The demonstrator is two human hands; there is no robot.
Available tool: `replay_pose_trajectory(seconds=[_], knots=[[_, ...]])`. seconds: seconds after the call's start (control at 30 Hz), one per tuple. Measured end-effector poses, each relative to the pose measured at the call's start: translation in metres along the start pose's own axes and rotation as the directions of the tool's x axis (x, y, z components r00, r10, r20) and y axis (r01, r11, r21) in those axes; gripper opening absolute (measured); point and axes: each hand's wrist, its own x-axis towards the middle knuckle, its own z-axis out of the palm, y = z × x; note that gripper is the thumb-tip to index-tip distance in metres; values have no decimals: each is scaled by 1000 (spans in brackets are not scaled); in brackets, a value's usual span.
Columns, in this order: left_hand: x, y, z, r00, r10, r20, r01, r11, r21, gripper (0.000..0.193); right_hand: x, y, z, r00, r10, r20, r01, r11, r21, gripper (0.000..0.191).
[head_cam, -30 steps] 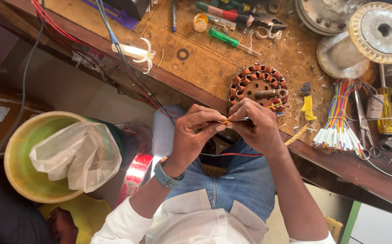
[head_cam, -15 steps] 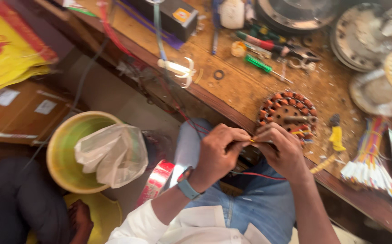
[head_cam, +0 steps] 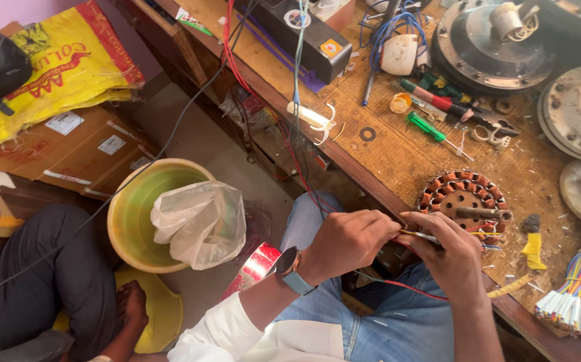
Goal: The person sits at a workbench and connects colored wires to a motor stator. They strip wire ends, insert them into the stator slots, and use scissors to trim excess wire. The person handles multiple wires and tools while assembling the stator.
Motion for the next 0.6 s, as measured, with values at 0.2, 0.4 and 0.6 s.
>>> replay_pose_trajectory(seconds=[0.2,0.4,0.6], knots=[[4,-3,-9,993,119,7,-119,984,129,10,8,-3,0,993,56,108,-49,996,-68,19],[3,8,-13,981,-185,60,193,969,-153,24,-2,-1,2,999,4,43,0,995,-97,13],[0,7,12,946,-318,57,322,914,-249,28,-4,0,6,999,-28,39,33,991,-127,12]])
